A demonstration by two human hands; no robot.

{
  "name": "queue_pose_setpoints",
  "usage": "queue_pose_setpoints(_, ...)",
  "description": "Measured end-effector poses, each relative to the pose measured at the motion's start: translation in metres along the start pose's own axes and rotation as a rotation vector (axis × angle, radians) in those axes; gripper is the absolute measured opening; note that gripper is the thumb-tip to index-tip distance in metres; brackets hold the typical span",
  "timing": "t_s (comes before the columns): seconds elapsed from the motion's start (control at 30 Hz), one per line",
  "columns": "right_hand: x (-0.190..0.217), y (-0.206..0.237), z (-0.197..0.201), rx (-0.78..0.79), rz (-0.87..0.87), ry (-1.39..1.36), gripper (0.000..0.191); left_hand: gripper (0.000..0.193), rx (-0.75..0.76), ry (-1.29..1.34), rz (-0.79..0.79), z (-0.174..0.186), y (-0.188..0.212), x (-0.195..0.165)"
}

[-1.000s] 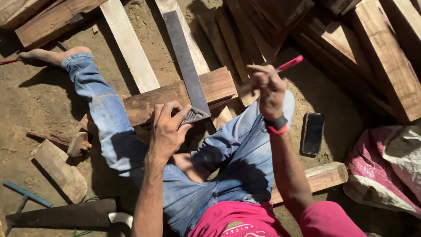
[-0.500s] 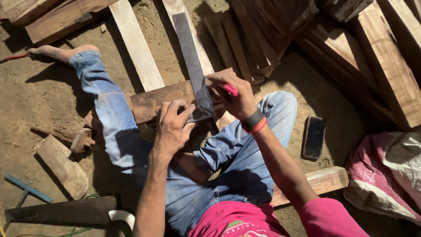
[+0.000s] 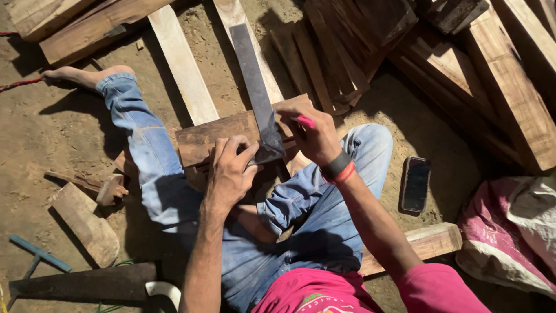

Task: The person sits on the ground and uses a metal try square and a pink marker to draw straight lines on several small wooden planks. They repeatedly position the square, mark the wood, and reposition the planks to continue marking.

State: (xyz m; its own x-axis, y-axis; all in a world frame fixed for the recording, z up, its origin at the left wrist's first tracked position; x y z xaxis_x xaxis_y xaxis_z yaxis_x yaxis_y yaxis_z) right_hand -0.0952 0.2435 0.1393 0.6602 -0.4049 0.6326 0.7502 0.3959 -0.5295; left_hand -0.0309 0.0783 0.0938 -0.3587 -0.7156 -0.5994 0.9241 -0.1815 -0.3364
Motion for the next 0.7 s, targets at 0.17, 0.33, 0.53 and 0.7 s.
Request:
queue_pose_setpoints(0.17, 0.009, 0.033, 0.006, 0.109, -0.164, -0.076, 0.03, 0.051, 0.01, 0.017, 0.008, 0.0, 0.0, 0.0)
queue_pose_setpoints(0.33, 0.014, 0.022, 0.007, 0.046, -0.077, -0.033, 0.031, 0.05, 0.005, 0.002, 0.0, 0.002, 0.0, -0.002)
queue_pose_setpoints(0.53, 0.011, 0.018, 0.006, 0.058, -0.096, -0.046, 0.029, 0.052, 0.019, 0.003, 0.008, 0.0, 0.001, -0.002)
queue_pose_setpoints(0.7, 0.017, 0.053, 0.015, 0.119, -0.102, -0.144, 0.022, 0.053, -0.003, 0.014, 0.007, 0.002, 0.0, -0.003)
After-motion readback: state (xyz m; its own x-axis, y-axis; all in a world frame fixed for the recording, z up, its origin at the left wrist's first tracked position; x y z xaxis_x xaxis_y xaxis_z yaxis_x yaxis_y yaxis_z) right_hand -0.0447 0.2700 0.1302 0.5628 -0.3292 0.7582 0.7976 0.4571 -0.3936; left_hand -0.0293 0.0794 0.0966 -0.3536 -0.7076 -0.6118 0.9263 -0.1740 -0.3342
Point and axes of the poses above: each hand's wrist, its own y-axis away from the middle knuckle, its own z-axis out of the back of the hand, x = y × z, the point moved 9 cm from there along -y, towards the middle knuckle, and after that the axes turned 2 degrees about -y, right-handed, at the moved point
